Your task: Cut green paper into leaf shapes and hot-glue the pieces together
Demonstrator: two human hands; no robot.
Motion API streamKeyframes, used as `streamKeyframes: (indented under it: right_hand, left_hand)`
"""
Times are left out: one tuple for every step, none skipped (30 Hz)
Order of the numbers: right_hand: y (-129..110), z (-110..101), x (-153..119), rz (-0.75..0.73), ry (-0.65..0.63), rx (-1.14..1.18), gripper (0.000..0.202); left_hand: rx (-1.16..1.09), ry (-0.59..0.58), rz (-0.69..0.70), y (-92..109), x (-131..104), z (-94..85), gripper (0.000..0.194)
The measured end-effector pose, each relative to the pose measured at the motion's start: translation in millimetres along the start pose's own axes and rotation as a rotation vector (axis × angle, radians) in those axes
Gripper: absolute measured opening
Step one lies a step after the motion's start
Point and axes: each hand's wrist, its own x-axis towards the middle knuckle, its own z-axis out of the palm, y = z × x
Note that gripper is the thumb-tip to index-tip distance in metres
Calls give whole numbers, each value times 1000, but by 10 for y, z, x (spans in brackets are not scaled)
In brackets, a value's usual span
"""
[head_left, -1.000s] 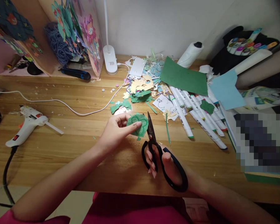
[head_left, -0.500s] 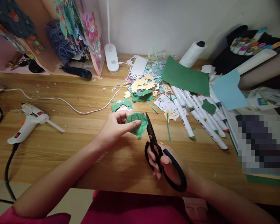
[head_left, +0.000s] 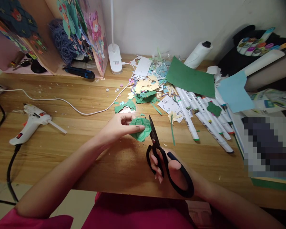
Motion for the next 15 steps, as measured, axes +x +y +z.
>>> streamKeyframes:
  right_hand:
    - [7,-3,-1,17,7,19,75]
    - [7,-7,-3,30,14,24,74]
    - [0,-12,-6,37,23,14,74]
    - [-14,-18,-9,38,31,-10,72]
    - [-31,-23,-11,36,36,-42,71]
    - [-50,-28,-13,33,37,-73,70]
    - [-66,-33,-12,33,36,-100,68]
    - [-79,-37,-10,36,33,-120,68]
    - [-87,-40,-7,39,31,-136,67]
    - [-89,-41,-4,39,32,-145,67]
    - [-87,-41,-2,35,34,-148,67]
    - [-83,-39,0,26,34,-145,67]
    - [-77,-35,1,16,29,-139,68]
    - [-72,-29,0,7,23,-136,70]
    - [-67,-22,0,1,14,-138,71]
  left_hand:
    - [5,3,-2,1,3,-4,21]
    - [14,4,-5,1,7,-11,20]
    - [25,4,-6,-1,11,-22,19]
    - [35,1,-6,-4,16,-35,18]
    - [43,-3,-6,-9,21,-49,18]
    - [48,-7,-5,-15,26,-64,18]
    - [52,-9,-1,-22,29,-79,18]
    - [56,-8,3,-28,31,-91,19]
    - [63,-1,8,-34,32,-100,21]
    - [74,10,11,-38,32,-106,22]
    - [88,23,15,-40,30,-109,24]
    - [103,35,20,-40,29,-108,25]
    - [116,43,25,-37,28,-104,25]
    - [127,42,30,-33,26,-98,24]
    - [135,32,34,-27,25,-90,23]
